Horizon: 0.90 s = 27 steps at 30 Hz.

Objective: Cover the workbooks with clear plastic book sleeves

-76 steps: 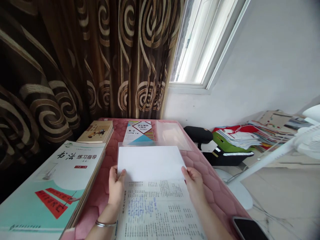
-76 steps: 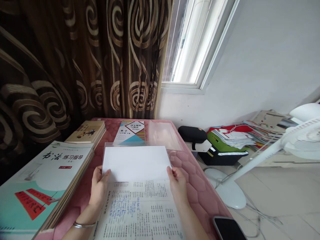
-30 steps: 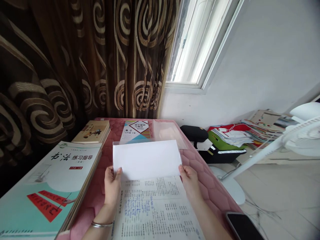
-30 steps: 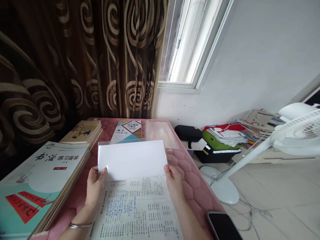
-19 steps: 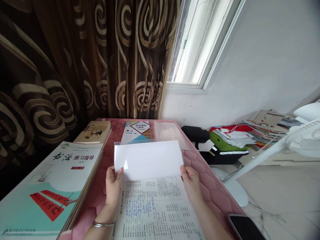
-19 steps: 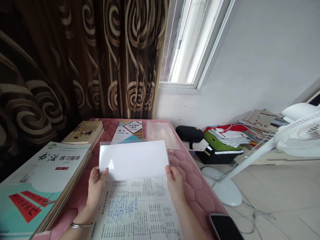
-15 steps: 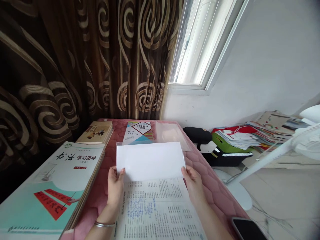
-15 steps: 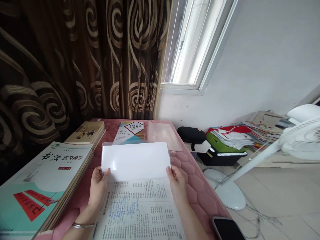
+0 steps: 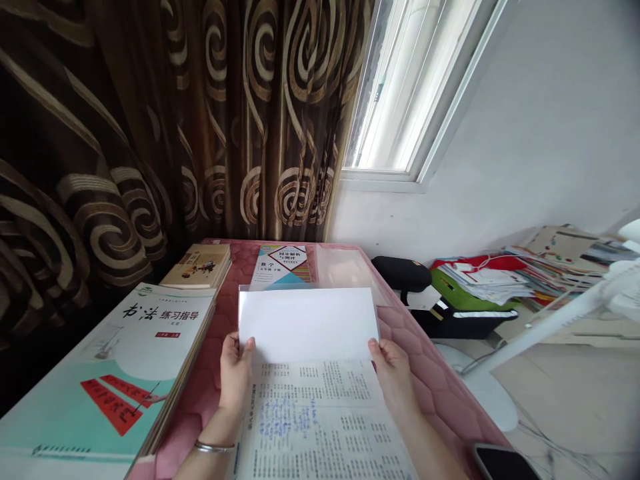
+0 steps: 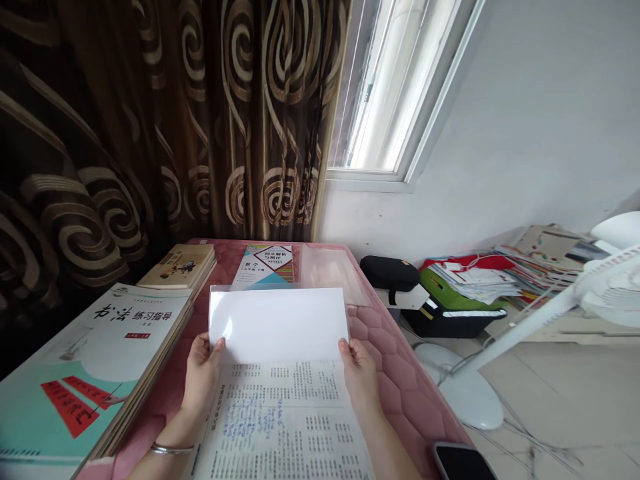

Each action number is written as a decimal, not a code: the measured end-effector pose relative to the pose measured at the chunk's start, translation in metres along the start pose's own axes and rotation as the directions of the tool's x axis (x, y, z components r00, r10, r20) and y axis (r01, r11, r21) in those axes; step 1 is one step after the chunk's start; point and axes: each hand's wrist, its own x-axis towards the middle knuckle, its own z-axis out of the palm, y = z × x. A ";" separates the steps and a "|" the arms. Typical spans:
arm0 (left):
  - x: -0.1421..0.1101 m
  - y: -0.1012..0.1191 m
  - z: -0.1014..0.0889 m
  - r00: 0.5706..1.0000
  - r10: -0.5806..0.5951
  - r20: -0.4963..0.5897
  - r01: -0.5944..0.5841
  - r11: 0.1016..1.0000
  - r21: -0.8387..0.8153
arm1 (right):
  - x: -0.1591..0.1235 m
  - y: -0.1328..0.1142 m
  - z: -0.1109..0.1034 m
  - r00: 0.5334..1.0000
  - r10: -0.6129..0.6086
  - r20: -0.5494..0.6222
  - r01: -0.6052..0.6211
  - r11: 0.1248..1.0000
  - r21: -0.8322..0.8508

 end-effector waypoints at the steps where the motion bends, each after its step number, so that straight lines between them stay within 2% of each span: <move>1: 0.000 0.000 0.000 1.000 0.000 0.000 0.000 1.000 0.002 | 0.000 0.000 0.000 1.000 0.000 -0.001 0.000 1.000 -0.004; 6: -0.002 0.005 0.000 1.000 0.002 -0.019 -0.001 1.000 0.025 | 0.000 0.004 -0.001 0.998 0.062 0.024 -0.063 0.997 0.048; 12: -0.004 0.012 0.000 0.997 -0.053 0.052 0.055 0.998 -0.024 | -0.001 0.012 -0.001 0.993 0.098 0.063 -0.107 0.984 0.141; 20: 0.002 0.002 -0.001 0.999 -0.041 0.014 0.040 0.999 0.023 | 0.001 0.021 -0.006 0.989 0.107 0.103 -0.122 0.981 0.148; 27: -0.003 0.005 0.000 1.000 -0.023 0.008 0.023 0.999 0.046 | 0.001 0.011 -0.002 0.996 0.081 0.033 -0.082 0.996 0.032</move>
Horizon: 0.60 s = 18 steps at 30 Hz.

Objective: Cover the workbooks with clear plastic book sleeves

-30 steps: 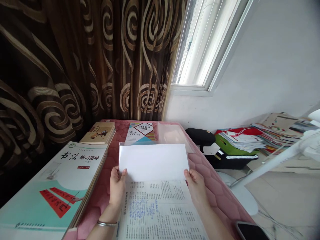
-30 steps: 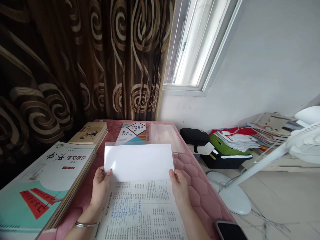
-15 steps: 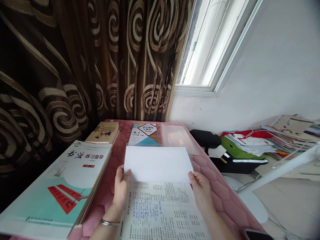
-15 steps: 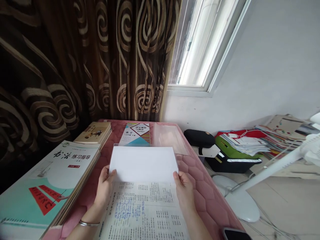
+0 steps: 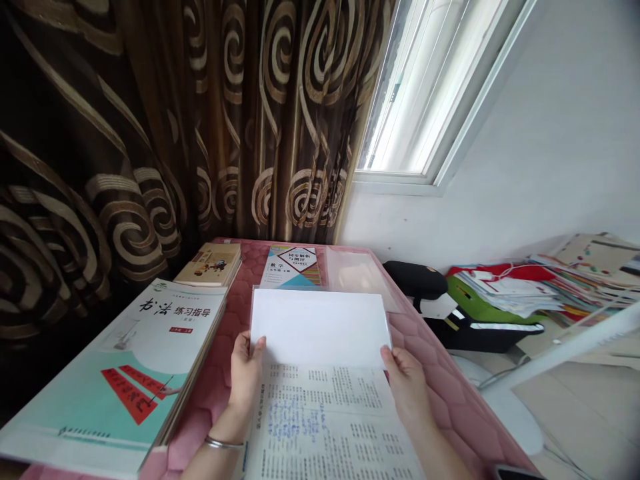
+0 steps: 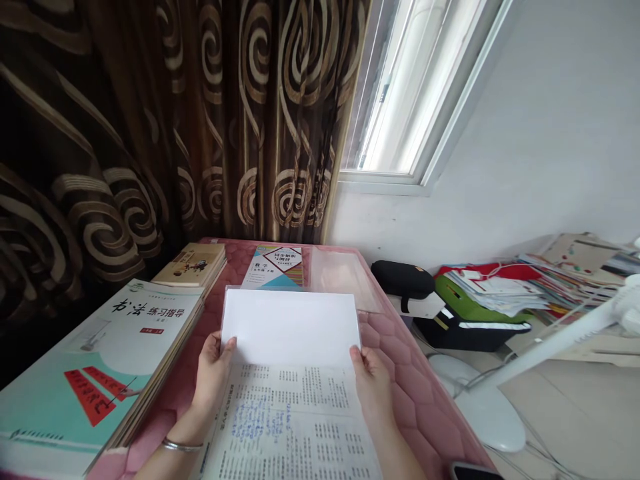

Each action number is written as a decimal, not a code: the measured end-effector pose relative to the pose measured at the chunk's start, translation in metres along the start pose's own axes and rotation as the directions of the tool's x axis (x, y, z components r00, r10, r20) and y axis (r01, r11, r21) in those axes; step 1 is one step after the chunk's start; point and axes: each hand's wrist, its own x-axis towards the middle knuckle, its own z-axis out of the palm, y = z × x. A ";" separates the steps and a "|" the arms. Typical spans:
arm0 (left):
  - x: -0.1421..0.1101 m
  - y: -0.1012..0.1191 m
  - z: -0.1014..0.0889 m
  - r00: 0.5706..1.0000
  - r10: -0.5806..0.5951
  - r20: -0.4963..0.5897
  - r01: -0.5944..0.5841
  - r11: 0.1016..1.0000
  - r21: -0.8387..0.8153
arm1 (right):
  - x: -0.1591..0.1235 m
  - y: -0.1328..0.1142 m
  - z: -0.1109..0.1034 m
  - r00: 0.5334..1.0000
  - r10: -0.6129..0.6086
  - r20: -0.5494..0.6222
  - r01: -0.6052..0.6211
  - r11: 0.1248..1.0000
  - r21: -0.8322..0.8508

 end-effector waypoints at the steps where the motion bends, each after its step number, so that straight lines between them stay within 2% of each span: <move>1: -0.002 0.002 0.000 1.000 0.000 0.002 0.000 1.000 -0.003 | 0.000 -0.001 0.001 1.000 -0.007 -0.008 0.007 1.000 -0.013; 5: -0.005 0.004 0.001 1.000 -0.019 0.018 0.019 0.999 -0.042 | 0.002 0.000 0.001 1.000 -0.014 -0.016 0.013 1.000 -0.023; 9: -0.001 -0.002 0.001 1.000 -0.003 -0.011 0.003 1.000 -0.030 | 0.001 0.000 0.000 0.999 0.026 0.028 -0.028 0.996 0.080; 12: 0.001 -0.007 0.000 0.999 0.015 -0.037 -0.016 0.999 -0.036 | 0.000 -0.004 0.000 0.998 -0.009 0.063 0.000 0.990 0.140; 14: 0.002 -0.007 0.000 0.999 0.017 -0.045 -0.019 0.999 -0.040 | 0.000 -0.006 0.000 0.999 -0.043 0.014 0.040 0.989 0.145; 18: 0.002 -0.006 0.000 0.999 -0.002 -0.035 0.000 0.999 -0.046 | 0.001 -0.005 0.001 0.980 -0.057 -0.189 0.075 0.993 0.091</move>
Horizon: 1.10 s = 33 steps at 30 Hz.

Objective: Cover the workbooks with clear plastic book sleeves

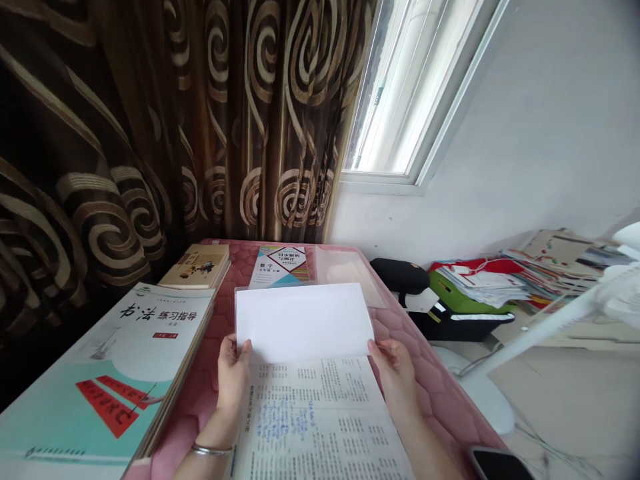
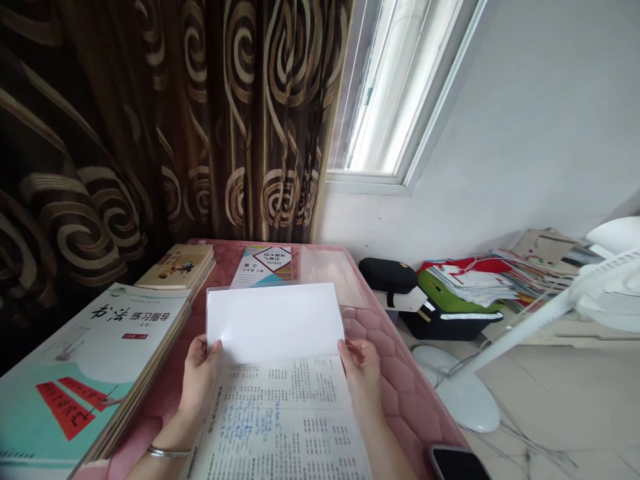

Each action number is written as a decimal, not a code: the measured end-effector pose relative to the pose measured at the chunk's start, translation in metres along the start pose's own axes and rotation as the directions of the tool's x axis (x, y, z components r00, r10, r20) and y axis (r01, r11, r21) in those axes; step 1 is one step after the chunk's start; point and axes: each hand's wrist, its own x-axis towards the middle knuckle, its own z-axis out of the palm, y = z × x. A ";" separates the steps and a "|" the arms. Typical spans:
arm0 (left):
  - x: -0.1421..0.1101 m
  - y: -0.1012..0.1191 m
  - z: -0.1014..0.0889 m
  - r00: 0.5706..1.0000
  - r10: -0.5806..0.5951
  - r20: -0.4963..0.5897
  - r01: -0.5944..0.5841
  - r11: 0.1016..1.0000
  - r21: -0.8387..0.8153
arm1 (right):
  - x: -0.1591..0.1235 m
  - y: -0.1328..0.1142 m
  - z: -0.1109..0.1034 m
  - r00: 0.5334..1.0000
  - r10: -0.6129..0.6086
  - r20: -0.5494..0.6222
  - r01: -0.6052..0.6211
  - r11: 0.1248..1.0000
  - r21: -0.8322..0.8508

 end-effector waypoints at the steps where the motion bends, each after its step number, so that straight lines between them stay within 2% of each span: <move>1: 0.000 0.000 0.000 1.000 -0.001 0.001 0.001 1.000 -0.002 | 0.000 0.001 0.000 1.000 -0.001 -0.007 0.001 1.000 -0.015; 4: 0.001 0.000 0.000 1.000 0.002 0.007 -0.002 1.000 -0.002 | 0.000 0.003 -0.002 0.997 0.021 0.068 -0.019 0.999 -0.030; 9: 0.001 0.000 0.000 1.000 0.004 0.007 -0.004 1.000 -0.018 | 0.000 0.002 -0.004 0.970 0.096 0.223 -0.110 0.993 0.049; 15: 0.000 -0.001 0.000 1.000 0.015 0.009 -0.015 1.000 -0.005 | -0.001 -0.001 0.001 0.976 0.110 0.190 -0.119 0.992 0.039; 22: -0.002 0.005 0.001 1.000 0.025 -0.004 -0.025 1.000 0.017 | -0.004 -0.006 0.007 0.991 0.032 0.133 -0.030 0.999 -0.014; 27: -0.002 0.006 0.001 0.999 0.032 -0.019 -0.031 0.998 0.048 | -0.005 -0.002 0.001 0.981 0.067 0.182 -0.079 0.995 0.061; 33: -0.005 0.012 0.001 0.998 -0.024 0.049 0.024 1.000 -0.006 | -0.002 0.004 0.001 0.984 0.040 0.176 -0.049 0.998 0.049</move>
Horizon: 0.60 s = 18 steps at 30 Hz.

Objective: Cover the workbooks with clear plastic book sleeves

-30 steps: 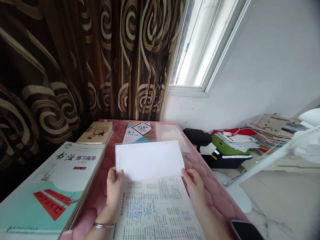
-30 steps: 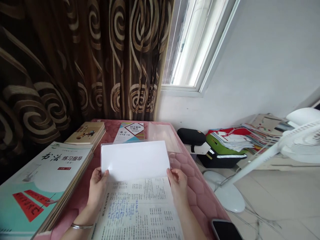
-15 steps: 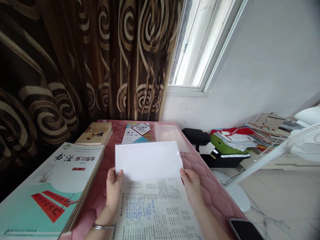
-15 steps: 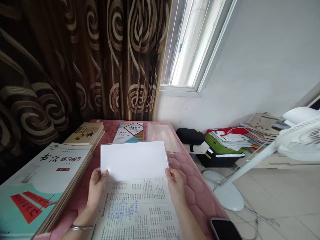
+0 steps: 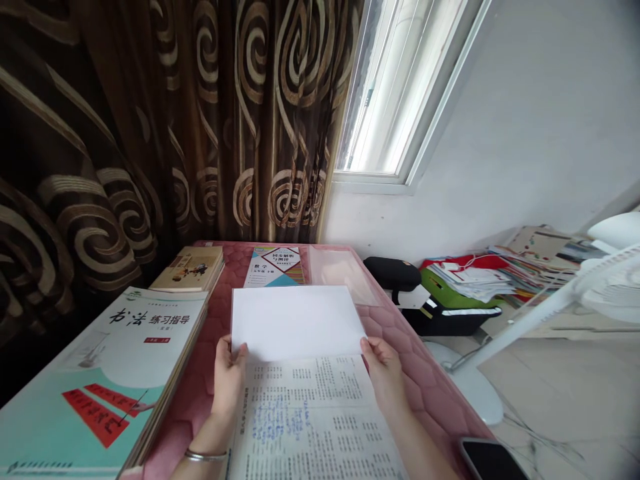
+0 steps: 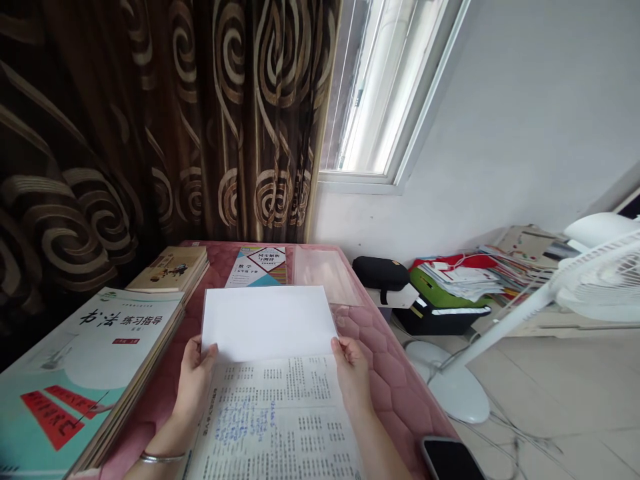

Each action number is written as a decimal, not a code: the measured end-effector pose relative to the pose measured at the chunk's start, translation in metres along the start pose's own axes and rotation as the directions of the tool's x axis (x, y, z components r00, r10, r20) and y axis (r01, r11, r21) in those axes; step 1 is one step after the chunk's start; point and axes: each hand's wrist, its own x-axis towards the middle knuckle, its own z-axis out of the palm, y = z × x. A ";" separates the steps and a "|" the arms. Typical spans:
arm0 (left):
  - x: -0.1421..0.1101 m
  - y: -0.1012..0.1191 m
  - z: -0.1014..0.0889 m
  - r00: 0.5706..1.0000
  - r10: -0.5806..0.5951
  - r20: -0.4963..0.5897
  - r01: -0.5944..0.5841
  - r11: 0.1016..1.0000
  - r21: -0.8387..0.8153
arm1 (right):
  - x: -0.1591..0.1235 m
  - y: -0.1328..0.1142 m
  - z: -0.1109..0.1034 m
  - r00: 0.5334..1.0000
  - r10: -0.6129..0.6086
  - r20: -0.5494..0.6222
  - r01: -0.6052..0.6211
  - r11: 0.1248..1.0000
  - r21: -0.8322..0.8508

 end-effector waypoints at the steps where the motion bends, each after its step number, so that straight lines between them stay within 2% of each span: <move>1: 0.000 0.001 0.000 1.000 -0.001 0.003 0.001 1.000 -0.003 | 0.001 0.001 0.001 1.000 -0.006 -0.007 0.006 1.000 0.002; 6: 0.001 -0.001 0.001 0.999 0.036 -0.016 -0.037 0.999 -0.006 | 0.003 0.006 0.002 1.000 -0.005 -0.010 0.004 1.000 -0.009; 11: 0.003 -0.004 0.001 0.999 0.043 -0.031 -0.043 0.999 -0.015 | 0.003 0.005 -0.001 0.994 0.001 -0.108 0.001 1.000 0.018; 16: 0.003 -0.006 0.001 0.998 0.062 -0.026 -0.062 0.998 -0.011 | 0.002 -0.007 -0.006 0.997 0.020 0.078 -0.013 0.997 -0.082; 18: 0.003 -0.006 0.001 0.998 0.067 -0.020 -0.067 0.998 0.001 | 0.002 -0.009 -0.006 0.998 -0.005 0.070 0.015 0.989 -0.144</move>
